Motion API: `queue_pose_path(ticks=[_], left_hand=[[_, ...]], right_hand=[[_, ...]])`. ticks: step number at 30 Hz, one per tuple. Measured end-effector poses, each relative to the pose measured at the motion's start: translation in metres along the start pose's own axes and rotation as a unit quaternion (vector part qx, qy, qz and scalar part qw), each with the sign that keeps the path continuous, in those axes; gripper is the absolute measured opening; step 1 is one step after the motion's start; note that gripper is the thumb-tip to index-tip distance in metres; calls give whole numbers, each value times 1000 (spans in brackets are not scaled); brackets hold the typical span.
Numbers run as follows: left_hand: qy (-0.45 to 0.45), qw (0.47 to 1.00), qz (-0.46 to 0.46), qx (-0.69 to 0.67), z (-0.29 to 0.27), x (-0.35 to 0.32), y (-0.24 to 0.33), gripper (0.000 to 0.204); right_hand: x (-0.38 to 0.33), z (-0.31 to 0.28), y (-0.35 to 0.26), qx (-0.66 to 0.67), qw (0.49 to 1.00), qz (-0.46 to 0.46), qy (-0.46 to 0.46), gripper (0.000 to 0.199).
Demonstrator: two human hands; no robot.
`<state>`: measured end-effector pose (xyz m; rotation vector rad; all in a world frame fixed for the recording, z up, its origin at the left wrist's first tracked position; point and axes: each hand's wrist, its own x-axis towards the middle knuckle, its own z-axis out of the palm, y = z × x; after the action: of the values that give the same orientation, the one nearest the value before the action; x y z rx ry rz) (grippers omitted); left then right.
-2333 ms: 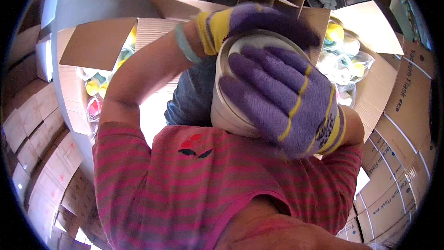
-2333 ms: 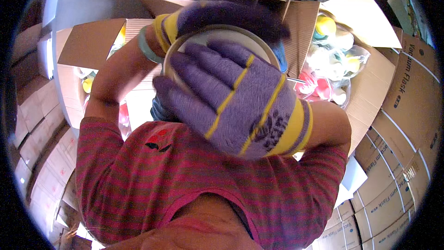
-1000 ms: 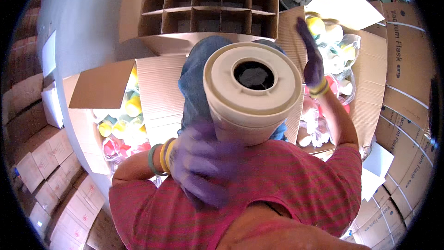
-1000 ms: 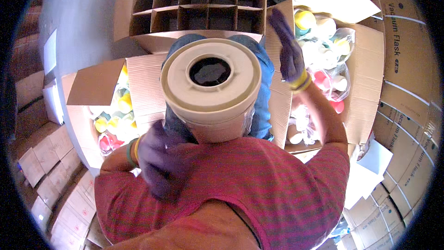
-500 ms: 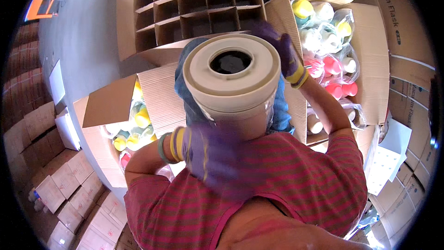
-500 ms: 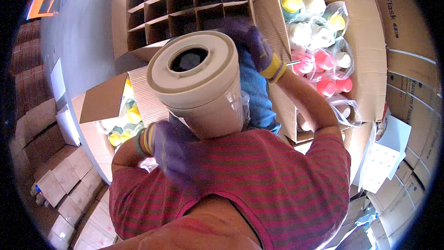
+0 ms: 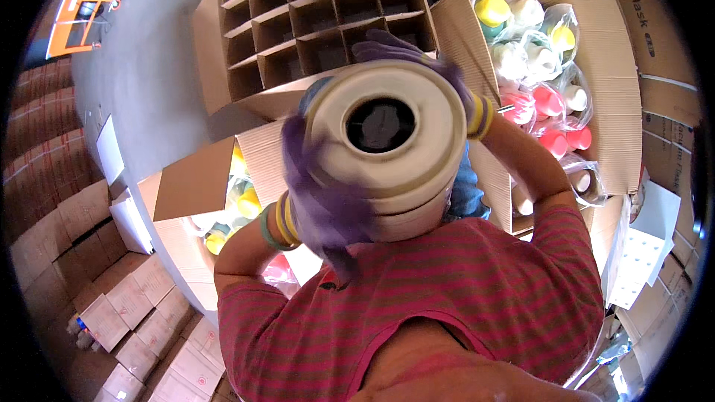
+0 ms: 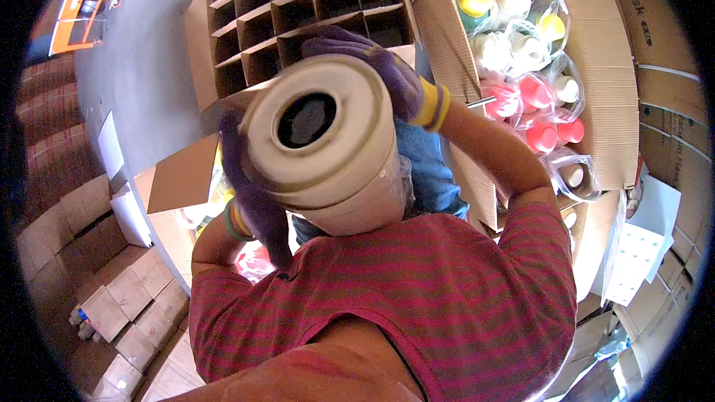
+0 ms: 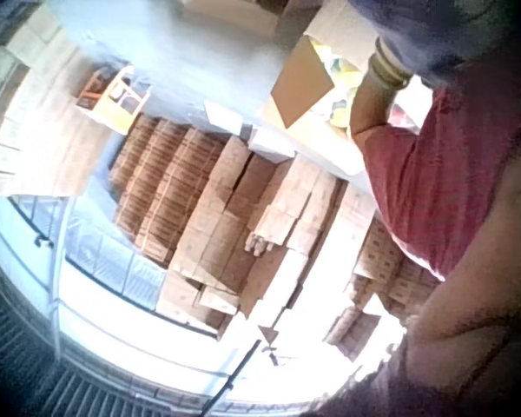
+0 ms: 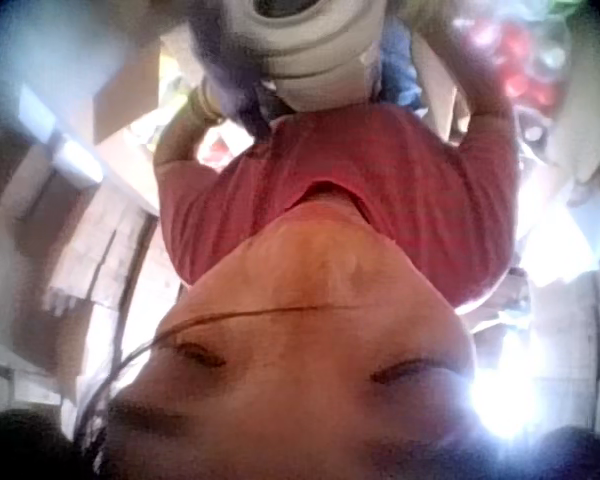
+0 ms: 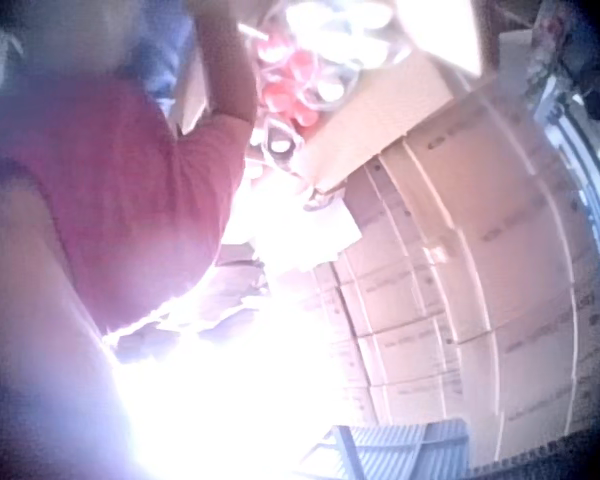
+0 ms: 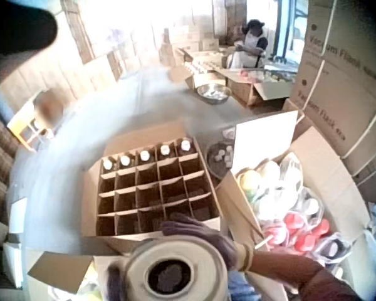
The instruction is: The person assembles cylindrical containers by removing lids, inserting inner components, and replacing the lids. They handle multiple containers of different colors, including white and green, and place them into a cardboard box with dividers.
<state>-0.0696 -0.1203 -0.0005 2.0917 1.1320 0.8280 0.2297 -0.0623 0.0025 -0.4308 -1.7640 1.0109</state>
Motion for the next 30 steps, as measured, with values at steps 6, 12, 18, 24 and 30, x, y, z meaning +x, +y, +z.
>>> queue_pose_path(ticks=[6,12,18,24,30], left_hand=[[17,970,241,-24,-26,129,32,68],[89,988,53,-110,-10,157,11,89],[126,977,89,-148,1,169,-45,50],[234,930,-57,-277,21,172,-58,53],[224,905,-112,-344,27,183,-91,49]], right_hand=[[31,-6,32,45,978,151,135,48],[123,-30,82,-20,909,354,219,82],[112,-20,73,-459,884,-81,29,59],[99,-23,92,-582,794,64,-162,60],[117,1,125,-287,938,191,27,53]])
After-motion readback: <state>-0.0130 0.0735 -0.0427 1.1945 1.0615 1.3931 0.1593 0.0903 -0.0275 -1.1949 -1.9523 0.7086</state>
